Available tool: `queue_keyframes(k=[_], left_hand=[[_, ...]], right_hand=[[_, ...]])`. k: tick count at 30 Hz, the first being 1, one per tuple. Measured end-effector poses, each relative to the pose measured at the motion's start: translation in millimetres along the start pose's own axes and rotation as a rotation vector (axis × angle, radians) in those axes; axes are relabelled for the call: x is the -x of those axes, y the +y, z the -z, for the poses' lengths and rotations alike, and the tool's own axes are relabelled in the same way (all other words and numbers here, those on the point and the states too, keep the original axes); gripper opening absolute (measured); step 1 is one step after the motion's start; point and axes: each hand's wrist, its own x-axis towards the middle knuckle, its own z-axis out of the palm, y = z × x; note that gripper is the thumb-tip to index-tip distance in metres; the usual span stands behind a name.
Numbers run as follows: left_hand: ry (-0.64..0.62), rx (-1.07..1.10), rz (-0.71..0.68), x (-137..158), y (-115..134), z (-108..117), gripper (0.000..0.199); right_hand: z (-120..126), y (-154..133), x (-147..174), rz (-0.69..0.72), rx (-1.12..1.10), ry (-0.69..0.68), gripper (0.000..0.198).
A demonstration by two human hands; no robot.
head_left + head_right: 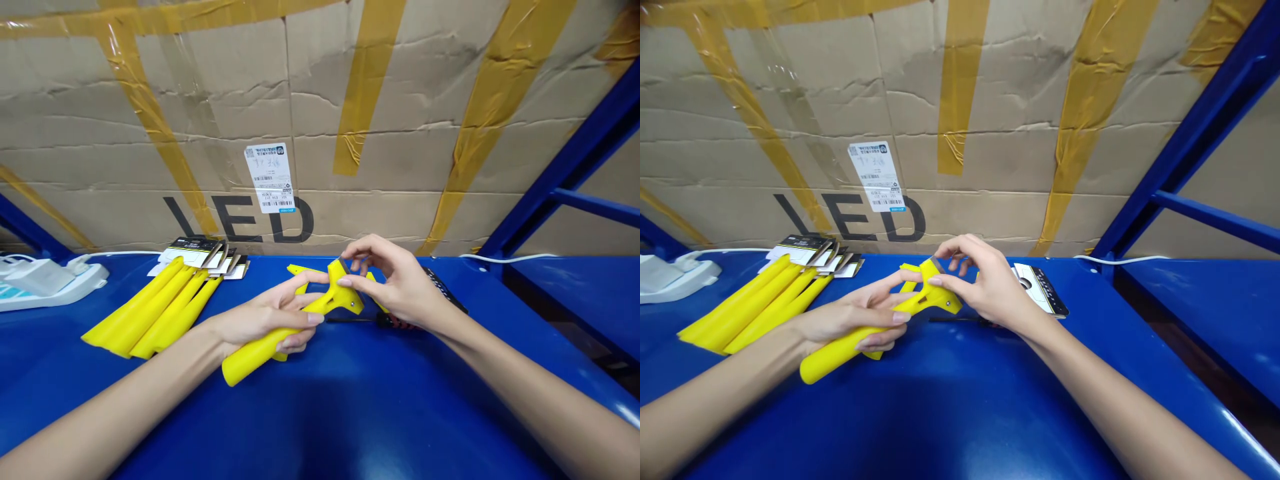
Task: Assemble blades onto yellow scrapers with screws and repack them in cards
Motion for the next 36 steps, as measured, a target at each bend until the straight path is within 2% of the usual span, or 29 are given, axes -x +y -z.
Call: queue_keyframes(k=[5,8,9,10,12,14,16,18,21,24,28,31,36], left_hand=[[0.038,0.027,-0.018,1,2,-7,0.049],[0.083,0.062,-0.072,-1,2,-9,0.051],[0.106,0.067,-0.091,-1,3,-9,0.052],[0.13,0.069,-0.108,-1,3,-7,0.053],[0.165,0.065,-0.123,-2,4,-4,0.055],[0.184,0.065,-0.12,-2,5,0,0.058],[0.196,0.065,-0.109,-3,5,3,0.062],[0.2,0.056,-0.102,-3,4,5,0.066],[0.196,0.036,-0.103,-5,1,7,0.066],[0.207,0.03,-0.112,-6,0,7,0.064],[0.212,0.029,-0.1,-7,-1,6,0.063],[0.214,0.031,-0.089,-7,-3,6,0.061],[0.205,0.033,-0.084,-8,-3,7,0.058]], right_hand=[[-2,-3,-5,-0.121,-0.012,0.024,0.028],[13,-7,-8,-0.163,-0.108,0.084,0.032],[21,-8,-7,-0.17,-0.067,0.077,0.034],[31,-7,-3,-0.173,0.041,0.036,0.034],[50,-4,9,-0.173,0.338,-0.19,0.029],[64,2,26,-0.16,0.504,-0.405,0.029],[73,8,44,-0.167,0.596,-0.482,0.027],[76,10,58,-0.175,0.584,-0.478,0.016],[80,5,70,-0.146,0.425,-0.423,0.019],[85,-1,75,-0.173,0.282,-0.236,0.027],[87,-4,80,-0.213,0.255,0.001,0.028],[82,-4,80,-0.177,0.279,0.051,0.023],[78,-2,80,-0.173,0.263,0.056,0.023]])
